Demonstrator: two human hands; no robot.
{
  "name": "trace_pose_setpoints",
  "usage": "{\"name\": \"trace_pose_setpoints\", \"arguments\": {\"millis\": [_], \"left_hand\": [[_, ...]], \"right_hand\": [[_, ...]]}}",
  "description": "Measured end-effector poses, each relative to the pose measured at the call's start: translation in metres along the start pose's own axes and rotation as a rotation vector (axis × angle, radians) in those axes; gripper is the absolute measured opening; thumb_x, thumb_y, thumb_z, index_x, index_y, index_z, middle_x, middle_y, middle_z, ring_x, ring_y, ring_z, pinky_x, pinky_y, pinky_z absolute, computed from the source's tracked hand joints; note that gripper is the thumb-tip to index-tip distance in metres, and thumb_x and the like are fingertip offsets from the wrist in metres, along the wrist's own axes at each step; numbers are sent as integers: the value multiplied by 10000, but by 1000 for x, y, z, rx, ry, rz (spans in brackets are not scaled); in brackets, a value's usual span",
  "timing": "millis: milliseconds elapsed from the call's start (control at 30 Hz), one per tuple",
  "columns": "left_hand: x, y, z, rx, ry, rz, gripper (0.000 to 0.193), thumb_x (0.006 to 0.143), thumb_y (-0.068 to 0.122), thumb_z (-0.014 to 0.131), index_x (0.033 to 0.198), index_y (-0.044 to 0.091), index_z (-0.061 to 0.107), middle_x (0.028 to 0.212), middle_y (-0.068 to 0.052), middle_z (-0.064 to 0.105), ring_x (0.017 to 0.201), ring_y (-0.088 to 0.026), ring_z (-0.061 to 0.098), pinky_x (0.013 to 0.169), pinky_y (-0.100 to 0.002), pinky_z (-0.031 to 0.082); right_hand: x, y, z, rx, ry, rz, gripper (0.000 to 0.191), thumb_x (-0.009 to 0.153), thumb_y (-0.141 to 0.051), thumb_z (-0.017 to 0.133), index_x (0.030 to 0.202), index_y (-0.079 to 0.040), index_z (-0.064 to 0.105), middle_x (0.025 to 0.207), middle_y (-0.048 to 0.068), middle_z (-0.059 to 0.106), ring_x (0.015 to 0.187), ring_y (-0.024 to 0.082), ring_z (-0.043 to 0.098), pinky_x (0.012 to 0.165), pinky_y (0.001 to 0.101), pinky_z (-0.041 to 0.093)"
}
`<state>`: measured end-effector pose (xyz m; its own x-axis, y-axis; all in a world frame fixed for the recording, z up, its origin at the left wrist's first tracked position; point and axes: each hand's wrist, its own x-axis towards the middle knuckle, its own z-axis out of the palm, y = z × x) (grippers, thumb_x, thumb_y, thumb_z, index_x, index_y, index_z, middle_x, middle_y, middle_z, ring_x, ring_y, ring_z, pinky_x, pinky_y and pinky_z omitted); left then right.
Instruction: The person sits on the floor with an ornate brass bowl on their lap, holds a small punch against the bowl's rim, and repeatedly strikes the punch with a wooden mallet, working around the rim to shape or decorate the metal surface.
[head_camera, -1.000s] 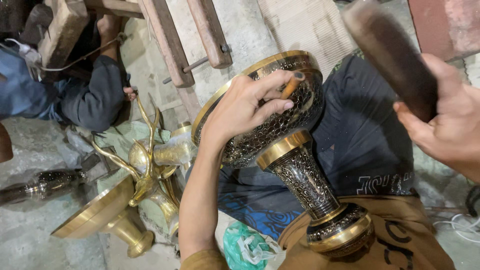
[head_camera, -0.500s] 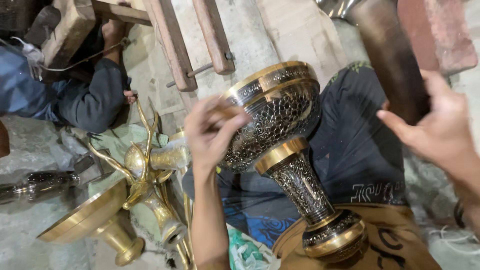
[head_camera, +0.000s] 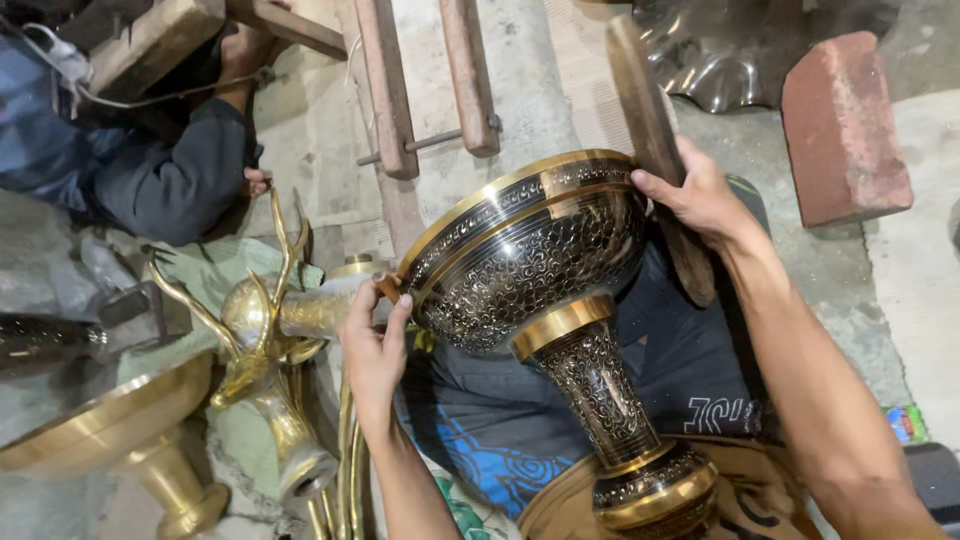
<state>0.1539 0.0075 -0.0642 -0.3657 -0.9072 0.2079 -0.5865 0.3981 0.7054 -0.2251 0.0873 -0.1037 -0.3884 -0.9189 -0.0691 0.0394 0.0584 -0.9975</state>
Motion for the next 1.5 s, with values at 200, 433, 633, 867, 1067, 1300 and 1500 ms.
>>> {"name": "trace_pose_setpoints", "arguments": {"millis": [200, 433, 633, 867, 1067, 1300, 1500], "left_hand": [[-2, -18, 10, -202, 11, -223, 247, 950, 79, 704, 1181, 11, 647, 1000, -28, 709, 910, -88, 613, 763, -253, 497], [-5, -55, 21, -345, 9, -204, 204, 989, 47, 649, 1181, 13, 588, 1067, -39, 698, 1005, -97, 653, 881, -258, 519], [-11, -59, 29, -429, 75, -243, 187, 986, 35, 655, 1159, 20, 584, 1091, -44, 723, 998, -91, 661, 818, -255, 530], [-6, 0, 18, -700, 284, -239, 197, 979, 29, 686, 1119, 73, 553, 976, -39, 742, 833, -75, 714, 645, -216, 566], [14, 59, 33, -516, -95, 140, 264, 936, -18, 768, 1172, 18, 656, 941, -67, 781, 735, -79, 712, 593, -212, 537], [47, 75, 50, -536, -376, 286, 437, 923, -46, 748, 1331, 12, 604, 951, -82, 794, 773, -61, 734, 678, -206, 575], [45, 73, 53, -500, -370, 308, 485, 922, -49, 759, 1370, 36, 594, 922, -83, 793, 774, -61, 727, 715, -218, 571]], "right_hand": [[6, -9, -2, -51, -102, -68, 694, 925, -260, 783, 1487, 21, 488, 1356, 89, 643, 1227, 151, 588, 1079, 300, 467], [-15, -17, 8, -269, -37, -172, 599, 928, -205, 808, 1406, 42, 546, 1268, 100, 700, 1159, 143, 617, 1042, 304, 492], [-23, -11, 9, -360, 25, -204, 573, 928, -182, 824, 1391, 39, 570, 1216, 123, 706, 1083, 160, 638, 979, 313, 524], [-85, 12, -13, -472, 200, -203, 445, 898, -164, 848, 1245, 28, 647, 1055, 99, 730, 947, 153, 675, 892, 292, 539], [-131, 51, -26, -453, 220, -145, 306, 900, -171, 850, 1085, -14, 662, 885, 44, 703, 790, 100, 641, 767, 273, 536], [-135, 45, -54, -568, 117, -22, 285, 799, -184, 892, 892, -39, 665, 763, 69, 687, 599, 169, 647, 585, 339, 526], [-117, -4, -59, -1120, 40, -153, 326, 878, -192, 837, 1156, -84, 705, 819, 141, 721, 744, 280, 716, 642, 380, 554]]}}
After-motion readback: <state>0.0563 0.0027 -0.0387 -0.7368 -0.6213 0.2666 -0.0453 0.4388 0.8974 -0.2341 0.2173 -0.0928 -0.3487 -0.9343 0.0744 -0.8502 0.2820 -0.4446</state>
